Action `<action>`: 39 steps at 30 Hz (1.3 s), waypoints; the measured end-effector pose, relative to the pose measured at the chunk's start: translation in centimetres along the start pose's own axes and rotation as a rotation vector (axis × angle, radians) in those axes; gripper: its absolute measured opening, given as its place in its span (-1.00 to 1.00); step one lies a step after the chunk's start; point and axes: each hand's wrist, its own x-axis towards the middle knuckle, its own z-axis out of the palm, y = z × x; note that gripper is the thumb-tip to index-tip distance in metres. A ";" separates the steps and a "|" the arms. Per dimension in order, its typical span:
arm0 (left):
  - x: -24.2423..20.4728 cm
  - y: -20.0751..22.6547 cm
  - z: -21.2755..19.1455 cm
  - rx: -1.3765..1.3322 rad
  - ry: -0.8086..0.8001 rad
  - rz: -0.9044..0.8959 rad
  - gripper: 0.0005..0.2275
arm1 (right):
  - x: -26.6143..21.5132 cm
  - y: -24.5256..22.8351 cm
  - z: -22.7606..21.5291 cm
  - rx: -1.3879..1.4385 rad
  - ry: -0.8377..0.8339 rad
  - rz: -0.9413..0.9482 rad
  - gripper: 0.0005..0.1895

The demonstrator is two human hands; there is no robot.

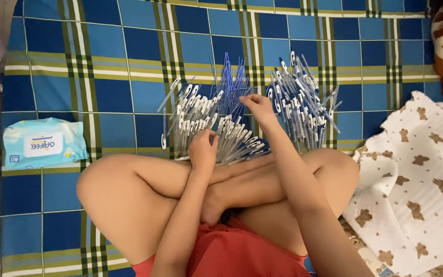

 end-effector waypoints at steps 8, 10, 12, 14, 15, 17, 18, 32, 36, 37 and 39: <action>0.2 0.0 0.4 -0.011 0.006 -0.005 -0.89 | -2.8 -2.2 0.8 0.039 -0.063 -0.158 -0.78; 0.2 0.2 0.2 -0.020 0.011 -0.010 -0.89 | -3.5 -2.6 1.0 0.043 -0.081 -0.211 -0.81; 0.2 0.3 0.0 -0.083 -0.016 -0.035 -0.91 | -4.4 -3.2 0.8 -0.025 -0.211 -0.376 -0.83; 0.1 0.6 -0.5 -0.118 -0.012 -0.041 -0.91 | -4.9 -5.1 0.2 -0.043 -0.232 -0.340 -0.72; 0.0 0.7 -0.7 -0.153 -0.008 -0.048 -0.90 | -5.1 -5.9 -0.1 -0.061 -0.254 -0.305 -0.60; 0.2 0.8 -0.9 -0.173 0.000 -0.054 -0.89 | -2.5 -4.4 -2.0 -0.067 -0.153 -0.262 -0.62; 0.2 0.9 -0.9 -0.193 0.008 -0.058 -0.88 | -1.1 -3.6 -3.0 -0.074 -0.052 -0.220 -0.63; 0.5 1.5 -1.2 -0.240 0.023 -0.011 -0.87 | 1.3 8.1 -4.5 -1.365 -0.533 0.360 -0.64; 0.3 1.2 -0.9 -0.251 0.015 0.022 -0.86 | -0.9 7.3 -3.5 -1.316 -0.566 0.146 -0.64; 0.2 1.2 -1.0 -0.253 0.016 0.024 -0.86 | -1.2 6.7 -3.8 -1.317 -0.564 0.145 -0.64; 0.2 1.2 -1.1 -0.223 0.005 0.046 -0.86 | -1.6 5.4 -4.2 -1.130 -0.508 0.095 -0.69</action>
